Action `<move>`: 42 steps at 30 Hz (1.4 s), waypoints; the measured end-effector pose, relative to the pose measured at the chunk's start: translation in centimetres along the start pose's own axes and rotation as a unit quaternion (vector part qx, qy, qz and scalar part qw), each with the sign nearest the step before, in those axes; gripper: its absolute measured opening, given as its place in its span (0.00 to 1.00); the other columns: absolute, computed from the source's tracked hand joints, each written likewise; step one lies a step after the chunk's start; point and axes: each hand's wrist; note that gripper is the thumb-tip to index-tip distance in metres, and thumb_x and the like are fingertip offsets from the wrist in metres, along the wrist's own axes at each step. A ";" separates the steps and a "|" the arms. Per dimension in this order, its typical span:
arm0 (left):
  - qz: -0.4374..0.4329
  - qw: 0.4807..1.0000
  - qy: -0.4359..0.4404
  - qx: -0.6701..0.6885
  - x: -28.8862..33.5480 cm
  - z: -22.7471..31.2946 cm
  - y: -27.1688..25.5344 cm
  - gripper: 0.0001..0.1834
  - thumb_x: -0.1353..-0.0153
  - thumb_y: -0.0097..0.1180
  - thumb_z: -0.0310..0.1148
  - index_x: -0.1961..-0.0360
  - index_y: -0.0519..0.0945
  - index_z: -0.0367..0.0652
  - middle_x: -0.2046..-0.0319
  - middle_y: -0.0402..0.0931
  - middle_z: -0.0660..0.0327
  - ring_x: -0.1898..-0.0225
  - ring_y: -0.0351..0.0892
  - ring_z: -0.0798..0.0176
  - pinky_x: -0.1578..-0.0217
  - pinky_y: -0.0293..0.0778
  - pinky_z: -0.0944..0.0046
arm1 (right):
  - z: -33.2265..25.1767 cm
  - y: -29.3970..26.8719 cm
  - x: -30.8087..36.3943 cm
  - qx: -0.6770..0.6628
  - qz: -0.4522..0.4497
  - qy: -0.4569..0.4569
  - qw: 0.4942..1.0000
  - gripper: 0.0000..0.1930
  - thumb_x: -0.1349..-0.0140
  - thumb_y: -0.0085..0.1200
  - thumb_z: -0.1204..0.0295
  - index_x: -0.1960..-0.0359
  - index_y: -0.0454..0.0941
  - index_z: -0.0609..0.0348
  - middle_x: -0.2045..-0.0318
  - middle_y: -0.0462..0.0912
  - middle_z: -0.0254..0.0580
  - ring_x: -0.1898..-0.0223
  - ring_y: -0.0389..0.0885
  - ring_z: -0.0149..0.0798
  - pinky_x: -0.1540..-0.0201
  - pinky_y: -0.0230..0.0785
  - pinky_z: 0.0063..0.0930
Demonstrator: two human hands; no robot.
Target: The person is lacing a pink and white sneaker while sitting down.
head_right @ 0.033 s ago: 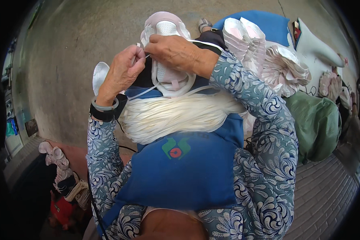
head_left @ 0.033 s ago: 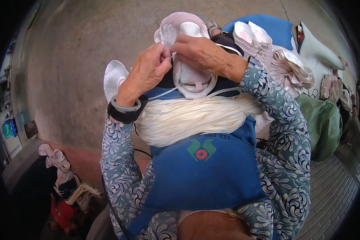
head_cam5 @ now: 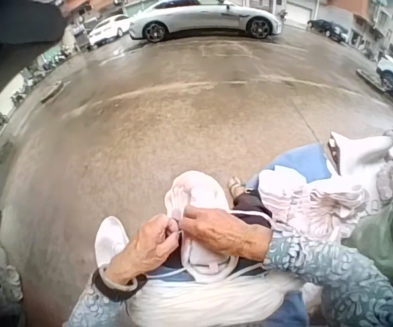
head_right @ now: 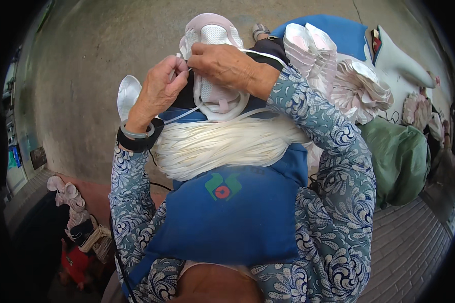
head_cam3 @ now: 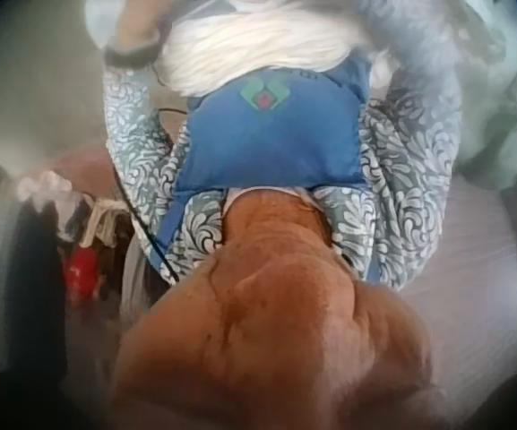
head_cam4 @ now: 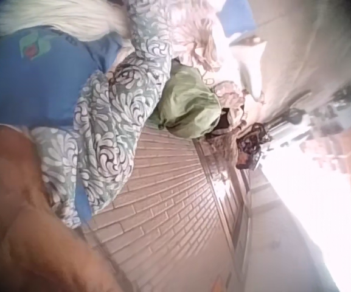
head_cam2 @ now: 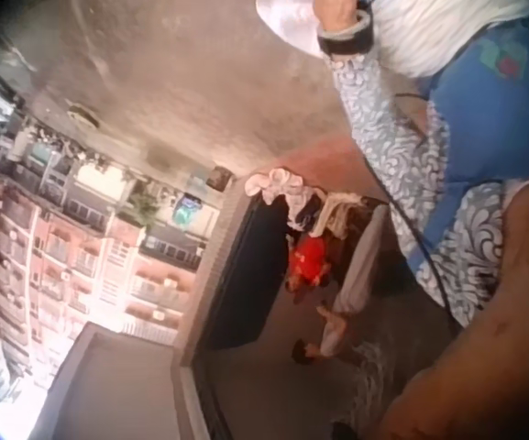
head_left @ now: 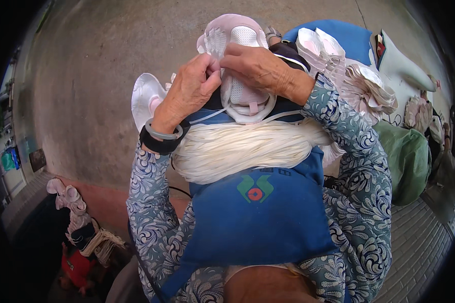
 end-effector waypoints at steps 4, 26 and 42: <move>0.027 0.996 -0.034 0.081 0.7 -2.1 1.9 0.11 0.34 0.51 0.35 0.62 0.78 0.37 0.71 0.78 0.64 0.67 0.73 0.72 0.64 0.70 0.71 | 1.0 0.5 0.7 -0.200 0.106 0.088 0.970 0.08 0.39 0.54 0.72 0.61 0.81 0.61 0.68 0.79 0.43 0.66 0.79 0.43 0.60 0.71 0.30; 0.013 0.784 -0.137 0.605 2.6 -2.0 0.8 0.17 0.32 0.50 0.33 0.48 0.71 0.31 0.63 0.76 0.61 0.68 0.77 0.75 0.67 0.77 0.75 | -4.9 -2.3 0.5 -0.569 -0.021 0.275 0.775 0.13 0.31 0.49 0.69 0.54 0.76 0.68 0.68 0.82 0.37 0.76 0.79 0.23 0.72 0.73 0.15; 0.050 0.984 0.000 0.170 2.7 0.2 1.6 0.22 0.27 0.40 0.44 0.58 0.77 0.34 0.73 0.73 0.66 0.70 0.72 0.71 0.68 0.70 0.71 | -5.8 -2.5 0.0 -0.476 0.089 0.239 0.842 0.13 0.33 0.51 0.69 0.53 0.79 0.66 0.73 0.82 0.36 0.79 0.80 0.22 0.77 0.73 0.12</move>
Point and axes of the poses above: each hand's wrist, its own x-axis away from the middle knuckle, its own y-axis out of the palm, z = x × y
